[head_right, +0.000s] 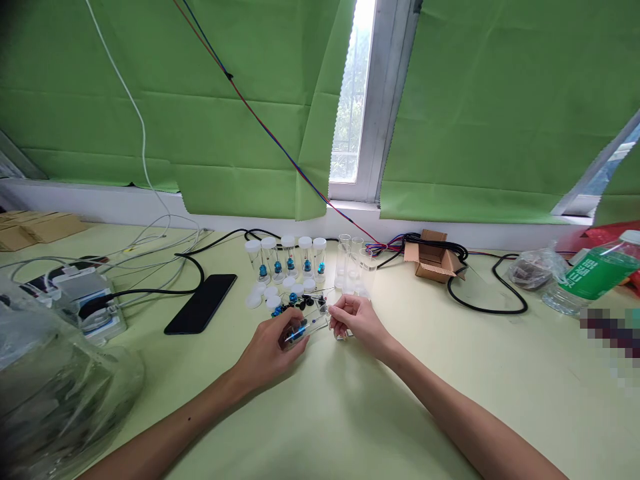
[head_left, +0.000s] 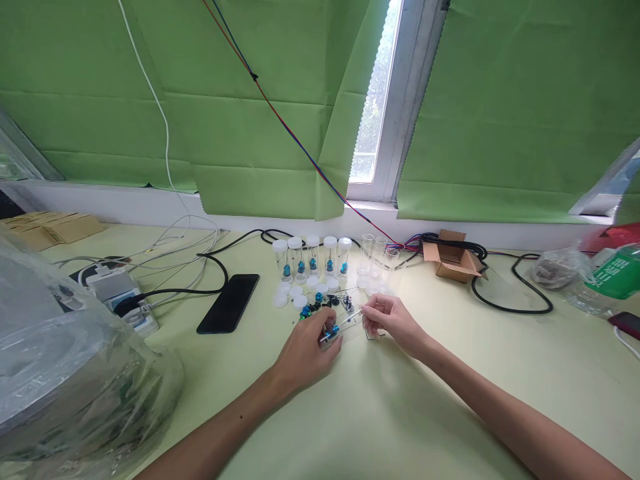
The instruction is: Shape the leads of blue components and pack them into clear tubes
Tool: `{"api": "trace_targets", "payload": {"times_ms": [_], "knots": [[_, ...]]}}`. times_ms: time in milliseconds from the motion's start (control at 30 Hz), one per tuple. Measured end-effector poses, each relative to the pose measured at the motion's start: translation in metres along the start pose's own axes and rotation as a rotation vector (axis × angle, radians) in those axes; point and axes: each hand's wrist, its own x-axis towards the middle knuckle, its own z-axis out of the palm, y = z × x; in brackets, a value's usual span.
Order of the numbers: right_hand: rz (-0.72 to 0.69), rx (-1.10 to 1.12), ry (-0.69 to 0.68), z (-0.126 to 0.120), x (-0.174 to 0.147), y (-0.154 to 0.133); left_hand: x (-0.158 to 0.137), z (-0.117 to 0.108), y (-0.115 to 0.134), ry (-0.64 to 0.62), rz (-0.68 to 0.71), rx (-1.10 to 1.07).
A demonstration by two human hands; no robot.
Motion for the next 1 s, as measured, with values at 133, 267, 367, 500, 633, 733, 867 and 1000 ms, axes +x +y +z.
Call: {"api": "trace_targets", "payload": {"times_ms": [133, 267, 367, 500, 633, 733, 867, 1000], "knots": [[-0.003, -0.012, -0.012, 0.000, 0.000, 0.001, 0.000, 0.001, -0.001, 0.009, 0.005, -0.004], [0.004, 0.008, -0.028, -0.002, 0.000, 0.001, 0.000, 0.001, -0.002, 0.010, 0.014, -0.004], [0.039, 0.033, -0.065, -0.005, 0.001, -0.002, 0.000, 0.000, -0.001, 0.010, 0.018, 0.001], [0.088, 0.036, -0.158, -0.012, 0.002, -0.007, 0.000, -0.002, 0.001, -0.003, 0.038, 0.000], [0.137, 0.051, -0.232, -0.017, 0.002, -0.009, -0.001, -0.003, 0.002, -0.025, 0.043, -0.019], [0.165, 0.059, -0.245, -0.019, 0.002, -0.010, -0.002, -0.002, 0.001, -0.031, 0.042, -0.029], [0.180, 0.056, -0.257, -0.021, 0.001, -0.010, -0.002, -0.001, 0.001, -0.037, 0.050, -0.035], [0.187, 0.062, -0.278, -0.022, 0.001, -0.009, -0.003, -0.001, 0.001, -0.045, 0.065, -0.033]]}}
